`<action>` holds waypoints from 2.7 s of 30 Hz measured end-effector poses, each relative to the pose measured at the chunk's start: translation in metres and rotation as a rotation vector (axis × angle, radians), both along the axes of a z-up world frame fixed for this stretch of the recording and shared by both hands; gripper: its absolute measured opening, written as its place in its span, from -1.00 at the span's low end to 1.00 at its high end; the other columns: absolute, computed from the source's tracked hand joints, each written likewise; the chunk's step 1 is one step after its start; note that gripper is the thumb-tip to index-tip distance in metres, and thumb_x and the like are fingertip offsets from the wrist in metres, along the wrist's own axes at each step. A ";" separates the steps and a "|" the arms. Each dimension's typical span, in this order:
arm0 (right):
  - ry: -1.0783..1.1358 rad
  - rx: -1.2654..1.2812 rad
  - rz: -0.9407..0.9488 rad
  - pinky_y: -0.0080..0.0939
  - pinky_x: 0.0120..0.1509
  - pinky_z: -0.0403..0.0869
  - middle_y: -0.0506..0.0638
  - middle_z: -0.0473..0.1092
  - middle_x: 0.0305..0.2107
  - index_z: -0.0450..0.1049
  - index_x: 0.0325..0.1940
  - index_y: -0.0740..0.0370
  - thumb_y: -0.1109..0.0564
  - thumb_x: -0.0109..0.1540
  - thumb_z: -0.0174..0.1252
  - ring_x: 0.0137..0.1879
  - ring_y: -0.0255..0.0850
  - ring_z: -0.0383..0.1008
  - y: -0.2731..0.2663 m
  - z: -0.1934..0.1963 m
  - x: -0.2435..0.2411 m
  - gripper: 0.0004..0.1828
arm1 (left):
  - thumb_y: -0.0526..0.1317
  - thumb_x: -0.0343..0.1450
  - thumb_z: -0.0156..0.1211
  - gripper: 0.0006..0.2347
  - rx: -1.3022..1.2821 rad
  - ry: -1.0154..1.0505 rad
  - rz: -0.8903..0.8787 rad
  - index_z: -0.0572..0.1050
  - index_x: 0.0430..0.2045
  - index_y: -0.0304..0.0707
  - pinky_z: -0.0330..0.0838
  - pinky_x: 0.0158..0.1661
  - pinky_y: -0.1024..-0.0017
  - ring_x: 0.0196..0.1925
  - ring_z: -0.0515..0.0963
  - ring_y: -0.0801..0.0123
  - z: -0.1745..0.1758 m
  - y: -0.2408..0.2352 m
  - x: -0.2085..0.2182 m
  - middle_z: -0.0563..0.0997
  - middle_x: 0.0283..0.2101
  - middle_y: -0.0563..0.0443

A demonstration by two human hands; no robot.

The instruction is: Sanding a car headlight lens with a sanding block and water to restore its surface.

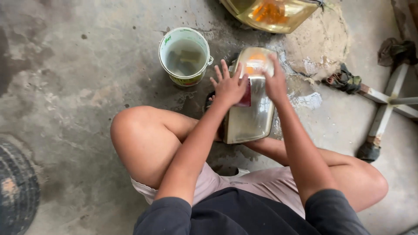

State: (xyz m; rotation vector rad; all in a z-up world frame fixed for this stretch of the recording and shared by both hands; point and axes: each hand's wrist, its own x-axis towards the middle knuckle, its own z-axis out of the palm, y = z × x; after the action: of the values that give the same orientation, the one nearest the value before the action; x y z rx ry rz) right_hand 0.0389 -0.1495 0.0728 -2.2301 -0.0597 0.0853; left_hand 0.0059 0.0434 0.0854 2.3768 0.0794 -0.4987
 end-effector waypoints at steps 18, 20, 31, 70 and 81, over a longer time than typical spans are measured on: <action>0.262 -0.321 -0.237 0.40 0.57 -0.20 0.14 0.19 0.42 0.20 0.50 0.13 -0.47 0.44 -0.31 0.56 0.01 0.10 -0.002 -0.058 0.026 -0.21 | -0.03 0.53 -0.13 -0.49 0.425 -0.637 -0.112 0.16 0.44 -0.10 -0.19 0.42 -0.34 0.57 0.11 0.10 -0.082 -0.072 -0.014 0.17 0.53 0.02; 0.119 -0.264 -0.218 0.50 0.46 -0.16 0.17 0.34 0.19 0.27 0.28 0.21 -0.38 0.39 -0.18 0.29 0.09 0.31 -0.010 -0.060 0.028 -0.32 | -0.04 0.55 -0.10 -0.46 0.400 -0.537 -0.167 0.10 0.46 -0.23 -0.25 0.46 -0.25 0.60 -0.01 0.08 -0.056 -0.069 -0.025 0.05 0.55 -0.04; 0.201 -0.003 -0.302 0.67 0.38 -0.41 0.30 0.44 0.15 0.12 0.27 0.09 -0.41 0.31 -0.26 0.26 0.23 0.45 -0.016 -0.061 0.035 -0.34 | -0.05 0.55 -0.15 -0.48 0.374 -0.399 -0.312 0.09 0.46 -0.15 -0.26 0.35 -0.54 0.61 -0.10 0.11 -0.029 -0.053 -0.034 0.02 0.56 0.06; 0.181 0.121 -0.408 0.52 0.44 -0.26 0.04 0.56 0.01 0.28 0.10 0.01 -0.46 0.26 -0.45 0.11 -0.02 0.54 -0.016 -0.062 0.045 -0.32 | -0.06 0.55 -0.08 -0.48 0.272 -0.424 -0.536 0.14 0.47 -0.06 -0.33 0.28 -0.63 0.63 -0.14 0.20 -0.021 -0.067 -0.130 -0.04 0.59 0.06; 0.080 0.122 -0.352 0.48 0.40 -0.21 0.03 0.53 0.13 0.23 0.26 0.02 -0.42 0.31 -0.27 0.22 0.12 0.55 -0.018 -0.067 0.039 -0.35 | -0.04 0.59 -0.04 -0.50 0.364 -0.437 -0.635 0.12 0.50 0.11 -0.45 0.32 -0.52 0.62 -0.07 0.37 -0.010 -0.062 -0.159 -0.03 0.58 0.21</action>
State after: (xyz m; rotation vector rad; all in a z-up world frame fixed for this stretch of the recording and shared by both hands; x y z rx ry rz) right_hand 0.0779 -0.1670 0.0060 -2.0803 0.3614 -0.0215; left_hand -0.1527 -0.0183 0.0755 2.7934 -0.8690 -0.2445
